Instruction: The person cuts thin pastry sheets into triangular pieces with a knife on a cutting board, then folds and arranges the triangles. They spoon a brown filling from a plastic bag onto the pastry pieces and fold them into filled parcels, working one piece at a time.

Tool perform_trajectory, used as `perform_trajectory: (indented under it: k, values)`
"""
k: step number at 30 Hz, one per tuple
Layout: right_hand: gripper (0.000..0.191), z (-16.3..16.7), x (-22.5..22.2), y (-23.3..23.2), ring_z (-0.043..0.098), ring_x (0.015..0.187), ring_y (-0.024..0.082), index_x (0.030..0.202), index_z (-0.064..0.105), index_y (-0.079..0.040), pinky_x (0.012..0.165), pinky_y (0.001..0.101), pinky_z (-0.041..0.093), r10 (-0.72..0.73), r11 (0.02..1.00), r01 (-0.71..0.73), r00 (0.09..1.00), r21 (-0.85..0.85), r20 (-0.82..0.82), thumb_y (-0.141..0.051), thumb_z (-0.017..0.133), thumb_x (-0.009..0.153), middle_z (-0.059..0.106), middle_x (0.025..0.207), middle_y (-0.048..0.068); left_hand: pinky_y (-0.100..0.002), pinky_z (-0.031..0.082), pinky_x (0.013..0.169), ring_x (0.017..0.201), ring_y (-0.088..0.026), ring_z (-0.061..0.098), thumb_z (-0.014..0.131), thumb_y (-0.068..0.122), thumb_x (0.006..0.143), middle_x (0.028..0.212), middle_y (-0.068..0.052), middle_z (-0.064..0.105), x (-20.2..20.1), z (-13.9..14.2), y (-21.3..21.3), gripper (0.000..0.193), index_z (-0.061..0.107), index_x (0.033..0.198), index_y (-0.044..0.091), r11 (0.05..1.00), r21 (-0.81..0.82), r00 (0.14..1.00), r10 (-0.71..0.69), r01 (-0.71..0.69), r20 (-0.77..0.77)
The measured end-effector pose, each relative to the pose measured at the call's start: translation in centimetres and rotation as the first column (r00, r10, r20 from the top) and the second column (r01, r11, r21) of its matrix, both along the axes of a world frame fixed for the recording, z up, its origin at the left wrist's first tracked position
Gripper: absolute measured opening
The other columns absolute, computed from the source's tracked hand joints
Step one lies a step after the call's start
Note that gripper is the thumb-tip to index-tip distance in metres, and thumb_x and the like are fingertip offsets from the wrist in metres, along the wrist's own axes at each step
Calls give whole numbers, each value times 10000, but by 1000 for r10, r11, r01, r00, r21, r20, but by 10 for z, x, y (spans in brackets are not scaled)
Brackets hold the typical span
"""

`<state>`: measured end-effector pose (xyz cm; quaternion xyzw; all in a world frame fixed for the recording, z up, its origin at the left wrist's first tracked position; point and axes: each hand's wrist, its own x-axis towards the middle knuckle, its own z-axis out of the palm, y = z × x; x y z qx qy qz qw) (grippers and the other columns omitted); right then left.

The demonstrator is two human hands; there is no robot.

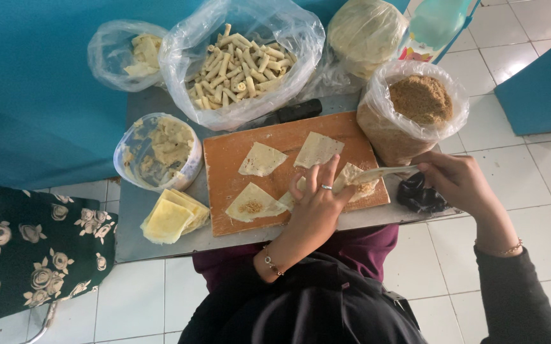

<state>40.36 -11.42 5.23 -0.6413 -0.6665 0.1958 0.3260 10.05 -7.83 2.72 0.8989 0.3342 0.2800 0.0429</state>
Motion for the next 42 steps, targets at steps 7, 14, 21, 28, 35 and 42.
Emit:
perform_trajectory:
  k: [7, 14, 21, 28, 35, 42]
  values:
    - [213, 0, 8, -8, 620, 613, 104, 1142, 735, 0, 562, 281, 500, -77, 997, 77, 995, -3, -55, -124, 597, 1038, 668, 662, 54, -650, 233, 1025, 1354, -337, 436, 765, 168, 837, 1477, -109, 502, 3, 5, -3, 195, 770, 1031, 157, 998, -8, 988, 68, -68, 137]
    - [272, 38, 15, -12, 548, 622, 70, 1061, 687, 38, 580, 224, 435, -278, 920, 348, 904, 181, -325, -148, 550, 1204, 638, 766, 39, -589, 225, 1038, 1328, -276, 477, 806, 159, 812, 1390, -38, 579, 16, 5, 3, 129, 719, 907, 170, 984, 114, 981, 119, -137, 150]
    - [99, 74, -3, 22, 651, 917, 153, 1045, 752, -78, 761, 309, 537, -268, 897, 73, 874, 435, 405, -144, 695, 1093, 682, 995, 47, -575, 218, 1079, 1329, -280, 481, 808, 199, 841, 1381, -57, 567, 17, 14, 0, 163, 723, 977, 174, 981, 143, 976, 99, -127, 193]
    - [127, 61, 21, 43, 467, 1237, 333, 1053, 828, -189, 992, 437, 408, -249, 952, 62, 727, 300, 640, -287, 795, 979, 614, 1253, 71, -578, 219, 1090, 1335, -270, 480, 785, 258, 906, 1382, -50, 575, 15, 11, -1, 110, 711, 922, 179, 987, 102, 968, 96, -123, 234]
    - [151, 35, 61, 58, 493, 1207, 279, 1009, 786, -110, 1049, 438, 411, -259, 955, 228, 954, 192, 152, -208, 686, 1064, 593, 1201, 97, -610, 216, 1034, 1323, -299, 479, 746, 265, 915, 1367, -56, 592, 11, 9, 8, 80, 757, 925, 186, 987, 69, 965, 126, -146, 229]
    - [209, 50, 66, 57, 521, 1129, 186, 982, 758, -41, 950, 355, 459, -275, 933, 280, 960, 227, -55, -180, 665, 1107, 536, 1170, 77, -632, 203, 1066, 1304, -336, 468, 741, 302, 933, 1350, -70, 594, -10, 8, 30, 111, 786, 953, 202, 981, 43, 947, 172, -190, 270]
